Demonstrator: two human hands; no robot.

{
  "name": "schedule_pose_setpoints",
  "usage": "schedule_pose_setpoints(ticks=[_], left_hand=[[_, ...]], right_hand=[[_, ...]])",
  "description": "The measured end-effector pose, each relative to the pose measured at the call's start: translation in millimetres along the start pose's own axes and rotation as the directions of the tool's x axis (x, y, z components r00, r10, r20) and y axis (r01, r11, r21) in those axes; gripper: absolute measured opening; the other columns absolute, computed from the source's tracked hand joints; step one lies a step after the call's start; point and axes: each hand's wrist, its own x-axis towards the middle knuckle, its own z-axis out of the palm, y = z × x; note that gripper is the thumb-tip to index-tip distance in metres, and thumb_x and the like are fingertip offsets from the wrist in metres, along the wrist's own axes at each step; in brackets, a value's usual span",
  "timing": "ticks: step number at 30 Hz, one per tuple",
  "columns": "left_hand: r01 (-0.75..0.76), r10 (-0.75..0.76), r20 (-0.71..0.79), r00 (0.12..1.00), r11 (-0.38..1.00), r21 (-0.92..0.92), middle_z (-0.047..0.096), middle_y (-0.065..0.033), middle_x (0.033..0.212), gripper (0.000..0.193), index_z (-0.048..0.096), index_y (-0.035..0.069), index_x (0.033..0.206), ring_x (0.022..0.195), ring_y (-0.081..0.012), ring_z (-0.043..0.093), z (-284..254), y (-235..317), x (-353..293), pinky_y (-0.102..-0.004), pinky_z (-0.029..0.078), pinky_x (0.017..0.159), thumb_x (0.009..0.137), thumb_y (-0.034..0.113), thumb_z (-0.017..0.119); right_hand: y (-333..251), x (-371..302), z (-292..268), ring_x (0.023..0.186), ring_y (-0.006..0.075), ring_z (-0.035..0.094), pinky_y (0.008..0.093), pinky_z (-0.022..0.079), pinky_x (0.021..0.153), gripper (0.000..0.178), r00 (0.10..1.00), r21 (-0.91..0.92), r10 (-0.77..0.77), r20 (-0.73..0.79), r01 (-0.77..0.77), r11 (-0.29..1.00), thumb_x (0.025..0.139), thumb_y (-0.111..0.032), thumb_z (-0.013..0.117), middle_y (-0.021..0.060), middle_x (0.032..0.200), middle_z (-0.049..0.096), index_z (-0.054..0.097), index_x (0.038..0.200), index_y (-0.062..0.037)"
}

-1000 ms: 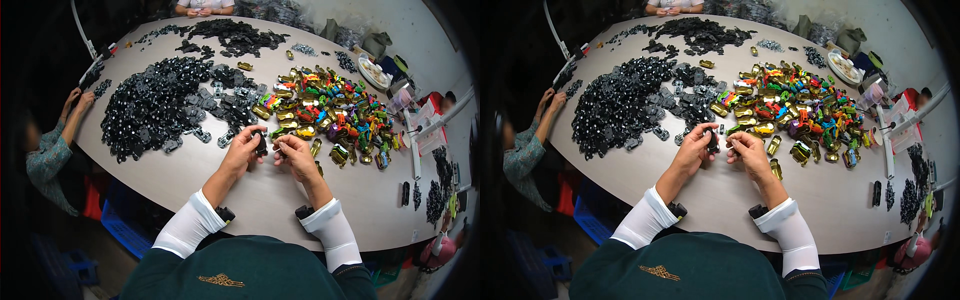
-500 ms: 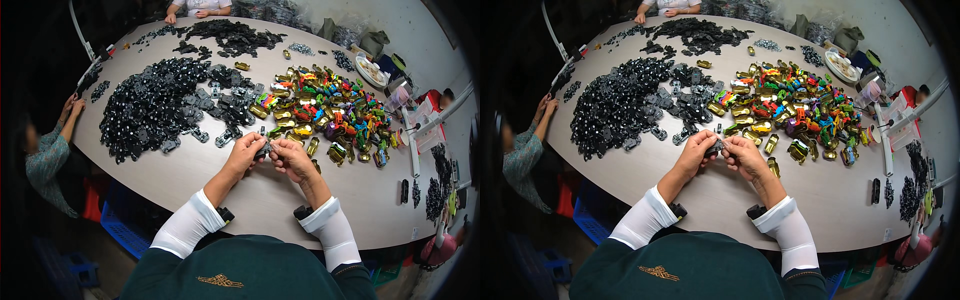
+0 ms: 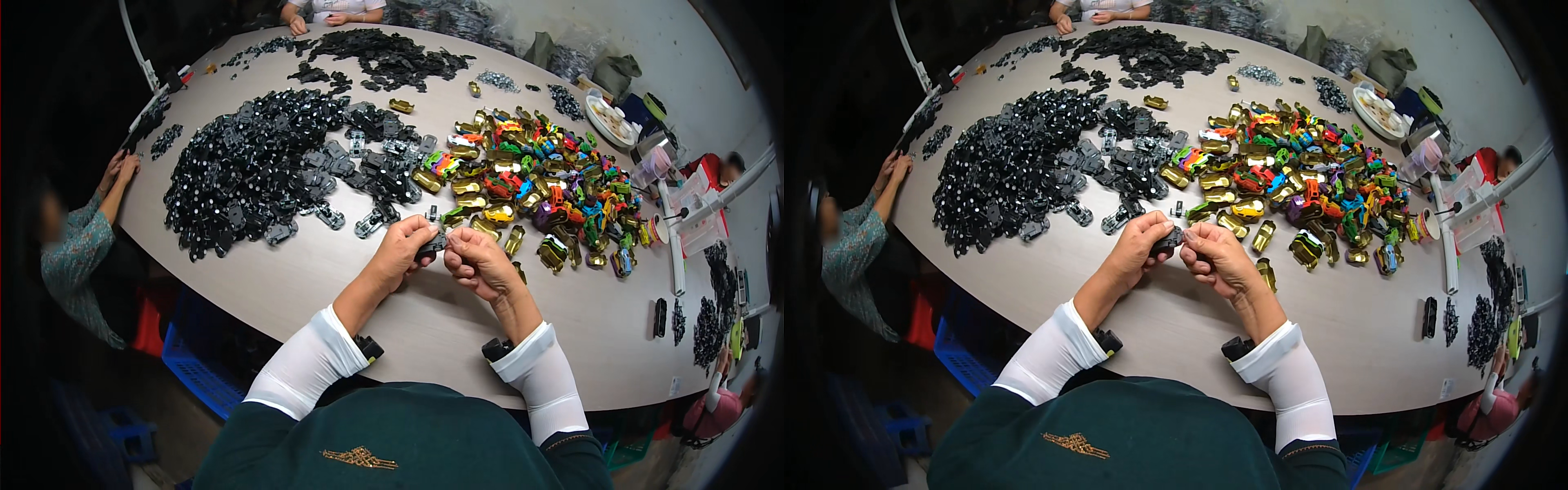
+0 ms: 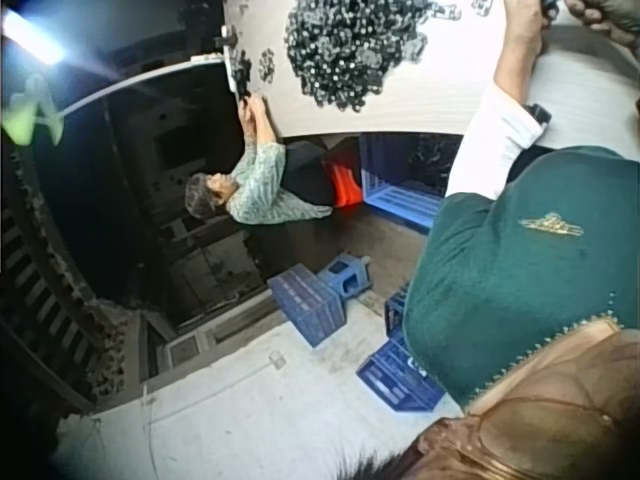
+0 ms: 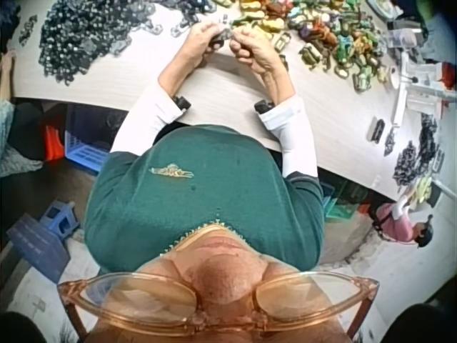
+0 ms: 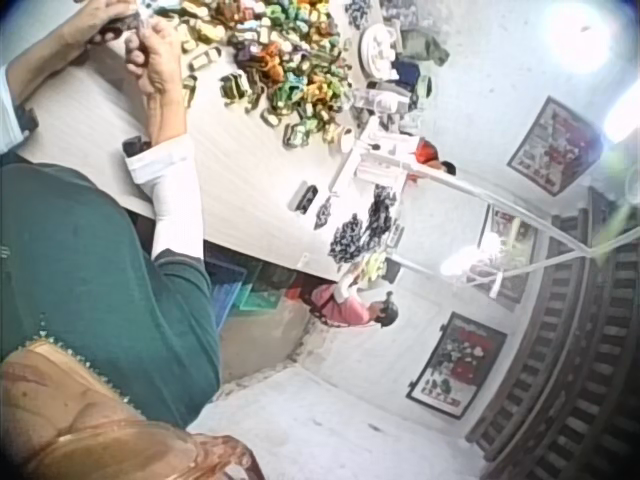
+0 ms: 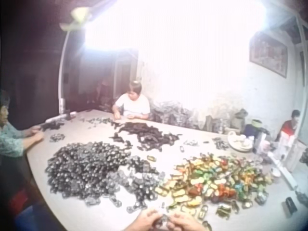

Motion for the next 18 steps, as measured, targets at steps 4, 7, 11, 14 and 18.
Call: schedule_pose_setpoints(ticks=[4,7,11,14,18], left_hand=[[0.001,-0.001,0.010,1.000,1.000,0.003,0.055,0.0040,0.064,0.019,0.055,0.012,0.082,0.048,-0.0020,0.050,0.1,2.4,-0.7,-0.0159,0.026,0.036,0.094,0.027,0.059],[-0.012,0.012,0.010,1.000,1.000,0.017,0.055,0.0040,0.065,0.019,0.055,0.012,0.082,0.048,-0.0021,0.050,1.1,2.2,-1.3,-0.0156,0.027,0.036,0.094,0.026,0.059],[-0.028,0.028,-0.001,1.000,0.999,0.038,0.055,0.0039,0.064,0.019,0.054,0.012,0.079,0.048,-0.0021,0.049,4.2,3.2,-2.8,-0.0143,0.029,0.038,0.095,0.022,0.057],[-0.047,0.047,-0.006,0.999,0.998,0.053,0.054,0.0041,0.064,0.019,0.054,0.011,0.078,0.048,-0.0021,0.048,6.2,4.0,-3.3,-0.0150,0.032,0.040,0.095,0.019,0.057],[-0.168,0.167,0.024,0.986,0.972,0.164,0.056,0.0033,0.065,0.018,0.055,0.008,0.078,0.050,-0.0026,0.048,-2.4,-10.1,3.9,-0.0185,0.037,0.043,0.094,0.016,0.058]], right_hand=[[-0.1,-0.1,0.3,0.044,0.0021,0.039,0.0156,0.026,0.035,0.016,1.000,0.012,0.002,0.001,-0.002,1.000,0.094,-0.022,0.061,0.0003,0.066,0.056,0.053,0.089,-0.0098],[-0.2,-0.4,0.7,0.043,0.0021,0.039,0.0156,0.025,0.035,0.016,1.000,-0.003,0.004,-0.008,-0.004,1.000,0.094,-0.022,0.062,0.0007,0.066,0.056,0.053,0.089,-0.0097],[-1.2,-1.4,1.0,0.043,0.0023,0.039,0.0159,0.025,0.035,0.015,1.000,-0.023,0.013,-0.008,-0.013,1.000,0.093,-0.021,0.063,0.0013,0.066,0.056,0.054,0.089,-0.0098],[-0.7,-3.1,3.8,0.043,0.0026,0.038,0.0158,0.026,0.036,0.013,0.999,-0.064,0.010,-0.031,-0.012,0.998,0.093,-0.019,0.062,0.0013,0.065,0.054,0.053,0.089,-0.0101],[2.1,-2.0,-0.3,0.043,0.0027,0.038,0.0173,0.025,0.036,0.013,0.998,-0.249,-0.044,-0.037,0.033,0.968,0.092,-0.018,0.063,-0.0003,0.063,0.054,0.055,0.088,-0.0081]])
